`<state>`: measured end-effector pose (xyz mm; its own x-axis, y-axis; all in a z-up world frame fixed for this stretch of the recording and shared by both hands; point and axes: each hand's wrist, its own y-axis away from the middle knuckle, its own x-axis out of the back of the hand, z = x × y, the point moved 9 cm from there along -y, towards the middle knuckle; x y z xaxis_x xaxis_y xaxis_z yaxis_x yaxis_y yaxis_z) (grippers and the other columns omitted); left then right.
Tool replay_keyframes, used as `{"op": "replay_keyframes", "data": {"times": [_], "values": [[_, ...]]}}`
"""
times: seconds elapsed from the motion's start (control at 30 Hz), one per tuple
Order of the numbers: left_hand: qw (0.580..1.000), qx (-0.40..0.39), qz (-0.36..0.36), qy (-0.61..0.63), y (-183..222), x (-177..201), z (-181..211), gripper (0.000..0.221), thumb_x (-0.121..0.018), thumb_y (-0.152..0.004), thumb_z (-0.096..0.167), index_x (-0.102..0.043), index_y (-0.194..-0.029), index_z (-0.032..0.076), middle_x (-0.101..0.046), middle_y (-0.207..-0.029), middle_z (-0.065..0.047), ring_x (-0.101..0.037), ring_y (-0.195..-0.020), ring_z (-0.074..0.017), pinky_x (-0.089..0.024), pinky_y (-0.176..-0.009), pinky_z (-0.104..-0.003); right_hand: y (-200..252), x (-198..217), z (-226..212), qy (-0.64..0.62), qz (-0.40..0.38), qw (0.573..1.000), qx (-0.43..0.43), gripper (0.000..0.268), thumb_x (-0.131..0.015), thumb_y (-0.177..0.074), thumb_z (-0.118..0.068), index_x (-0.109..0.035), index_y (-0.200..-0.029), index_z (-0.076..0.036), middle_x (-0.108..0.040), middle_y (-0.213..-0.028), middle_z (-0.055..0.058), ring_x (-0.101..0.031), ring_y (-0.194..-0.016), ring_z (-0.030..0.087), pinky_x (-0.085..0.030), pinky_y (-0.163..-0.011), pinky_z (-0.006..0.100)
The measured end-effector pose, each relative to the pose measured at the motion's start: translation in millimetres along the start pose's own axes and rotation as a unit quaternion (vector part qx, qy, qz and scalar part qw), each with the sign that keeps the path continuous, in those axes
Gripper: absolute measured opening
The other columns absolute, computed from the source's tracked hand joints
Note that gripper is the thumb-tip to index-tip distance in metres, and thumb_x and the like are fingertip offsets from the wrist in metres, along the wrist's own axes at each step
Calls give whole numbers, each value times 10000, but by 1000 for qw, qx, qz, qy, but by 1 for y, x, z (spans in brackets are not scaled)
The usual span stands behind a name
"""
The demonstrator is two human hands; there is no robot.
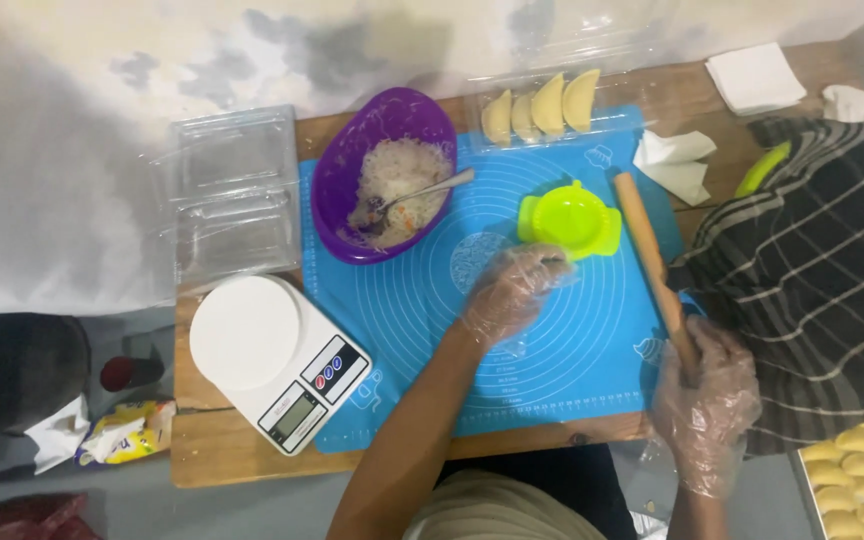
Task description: Weighing dough, rolling it out, and using a mold to fill and seal pastels.
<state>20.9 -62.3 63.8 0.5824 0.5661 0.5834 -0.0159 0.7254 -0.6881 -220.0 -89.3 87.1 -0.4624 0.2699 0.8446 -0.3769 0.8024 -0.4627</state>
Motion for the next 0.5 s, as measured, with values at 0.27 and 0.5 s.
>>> {"op": "replay_keyframes", "data": {"times": [0.27, 0.5], "values": [[989, 66, -126, -36, 2, -27, -14, 281, -678, -935, -3, -762, -1148, 161, -742, -1219, -109, -719, -1103, -279, -555, -1036, -408, 4, 16, -17, -35, 70, 994, 73, 359, -735, -1023, -96, -671, -1350, 35, -646, -1290, 253, -662, -1150, 420, -562, -968, 520], [963, 80, -242, -91, -6, -38, -9, 273, -674, -937, 87, -726, -1192, 169, -700, -1311, -114, -685, -1180, -272, -535, -1040, -403, 2, 6, -12, -4, 36, 998, 51, 406, -723, -1014, -177, -678, -1384, -15, -637, -1333, 202, -671, -1163, 385, -572, -939, 518]]}}
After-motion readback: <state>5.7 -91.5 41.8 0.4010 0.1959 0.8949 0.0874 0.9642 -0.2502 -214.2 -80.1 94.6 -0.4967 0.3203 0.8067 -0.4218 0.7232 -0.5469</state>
